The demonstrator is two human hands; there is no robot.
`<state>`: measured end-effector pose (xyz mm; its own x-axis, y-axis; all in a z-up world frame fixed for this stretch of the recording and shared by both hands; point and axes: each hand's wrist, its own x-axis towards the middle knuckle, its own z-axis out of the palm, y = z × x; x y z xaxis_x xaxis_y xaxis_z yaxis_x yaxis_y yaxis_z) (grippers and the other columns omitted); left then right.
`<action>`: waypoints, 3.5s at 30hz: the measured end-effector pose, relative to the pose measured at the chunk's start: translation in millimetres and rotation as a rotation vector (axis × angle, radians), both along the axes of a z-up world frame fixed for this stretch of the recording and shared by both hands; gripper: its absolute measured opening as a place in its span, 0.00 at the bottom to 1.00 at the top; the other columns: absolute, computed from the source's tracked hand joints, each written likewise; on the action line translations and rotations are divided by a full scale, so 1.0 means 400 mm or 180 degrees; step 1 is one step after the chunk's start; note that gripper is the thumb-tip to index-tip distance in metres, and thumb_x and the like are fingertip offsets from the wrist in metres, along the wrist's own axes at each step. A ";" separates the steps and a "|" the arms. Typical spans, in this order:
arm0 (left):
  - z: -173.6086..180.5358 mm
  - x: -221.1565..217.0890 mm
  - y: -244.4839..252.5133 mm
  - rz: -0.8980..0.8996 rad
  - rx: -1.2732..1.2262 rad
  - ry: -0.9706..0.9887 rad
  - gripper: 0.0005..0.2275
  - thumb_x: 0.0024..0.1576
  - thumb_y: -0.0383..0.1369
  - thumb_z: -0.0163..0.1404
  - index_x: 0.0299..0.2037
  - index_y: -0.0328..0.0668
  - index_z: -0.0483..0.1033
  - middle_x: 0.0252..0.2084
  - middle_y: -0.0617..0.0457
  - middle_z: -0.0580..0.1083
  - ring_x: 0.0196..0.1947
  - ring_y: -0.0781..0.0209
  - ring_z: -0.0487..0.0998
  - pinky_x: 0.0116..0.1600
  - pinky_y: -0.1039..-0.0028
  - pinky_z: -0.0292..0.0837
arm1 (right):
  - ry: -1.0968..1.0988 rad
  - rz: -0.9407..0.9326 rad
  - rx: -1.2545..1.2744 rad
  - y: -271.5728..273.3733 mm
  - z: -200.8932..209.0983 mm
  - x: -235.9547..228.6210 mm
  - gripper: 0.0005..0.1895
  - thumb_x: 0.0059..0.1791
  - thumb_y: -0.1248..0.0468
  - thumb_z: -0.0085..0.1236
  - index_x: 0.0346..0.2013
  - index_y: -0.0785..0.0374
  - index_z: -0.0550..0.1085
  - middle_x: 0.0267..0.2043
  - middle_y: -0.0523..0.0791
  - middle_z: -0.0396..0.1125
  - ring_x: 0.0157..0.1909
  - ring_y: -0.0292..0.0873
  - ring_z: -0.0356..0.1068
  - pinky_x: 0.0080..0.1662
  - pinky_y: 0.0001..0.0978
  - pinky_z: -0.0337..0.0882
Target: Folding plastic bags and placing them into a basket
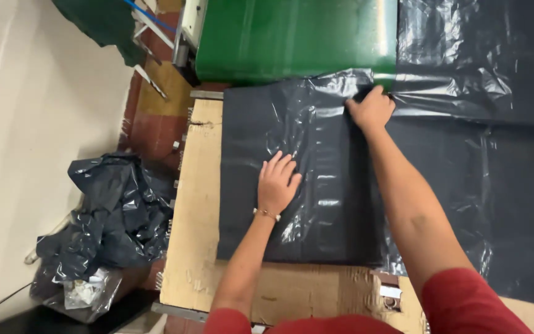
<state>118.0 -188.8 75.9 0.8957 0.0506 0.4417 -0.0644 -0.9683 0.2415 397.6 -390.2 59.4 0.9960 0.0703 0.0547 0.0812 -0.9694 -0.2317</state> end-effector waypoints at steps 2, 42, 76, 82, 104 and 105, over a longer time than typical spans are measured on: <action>-0.001 0.000 0.020 -0.0225 -0.1085 -0.0614 0.09 0.61 0.38 0.53 0.47 0.48 0.81 0.49 0.56 0.78 0.55 0.53 0.78 0.59 0.63 0.75 | 0.0085 -0.0472 0.0984 -0.034 -0.106 0.083 0.35 0.40 0.43 0.72 0.49 0.51 0.62 0.45 0.45 0.76 0.49 0.51 0.77 0.52 0.43 0.67; 0.032 -0.608 0.089 -0.1665 0.1487 0.2492 0.15 0.53 0.48 0.42 0.21 0.57 0.78 0.22 0.59 0.77 0.28 0.52 0.84 0.30 0.63 0.75 | -0.0948 0.3053 0.0059 0.043 0.066 -1.232 0.32 0.49 0.55 0.52 0.64 0.71 0.65 0.68 0.60 0.60 0.72 0.62 0.57 0.69 0.55 0.56; 0.162 -0.208 -0.626 -0.1822 0.0483 0.0919 0.34 0.52 0.57 0.53 0.63 0.42 0.70 0.70 0.44 0.65 0.72 0.39 0.58 0.60 0.37 0.61 | -0.0087 -0.1908 0.1842 -1.196 -0.050 -0.454 0.29 0.44 0.48 0.67 0.49 0.64 0.71 0.44 0.50 0.72 0.46 0.53 0.72 0.48 0.45 0.69; 0.091 -0.206 -0.728 -0.1571 0.0686 0.1333 0.38 0.49 0.58 0.59 0.67 0.47 0.66 0.74 0.50 0.59 0.75 0.44 0.53 0.65 0.39 0.62 | 0.0968 -0.1543 0.1691 -1.243 -0.011 -0.394 0.14 0.45 0.43 0.64 0.34 0.47 0.80 0.38 0.40 0.76 0.44 0.44 0.75 0.45 0.39 0.69; 0.050 -0.268 -0.777 -0.1126 0.0341 0.1120 0.51 0.42 0.75 0.44 0.70 0.46 0.60 0.77 0.48 0.54 0.79 0.44 0.47 0.69 0.32 0.54 | 0.0104 0.0351 0.3165 -1.020 0.342 -0.668 0.22 0.50 0.70 0.56 0.60 0.56 0.76 0.58 0.53 0.71 0.64 0.56 0.66 0.65 0.47 0.63; 0.019 -0.260 -0.773 -0.1110 0.0325 0.1060 0.51 0.42 0.75 0.44 0.70 0.46 0.60 0.77 0.48 0.54 0.79 0.44 0.47 0.69 0.32 0.54 | 0.0062 0.0394 0.3138 -1.011 0.338 -0.650 0.22 0.50 0.70 0.56 0.60 0.56 0.76 0.58 0.53 0.71 0.64 0.56 0.66 0.65 0.47 0.63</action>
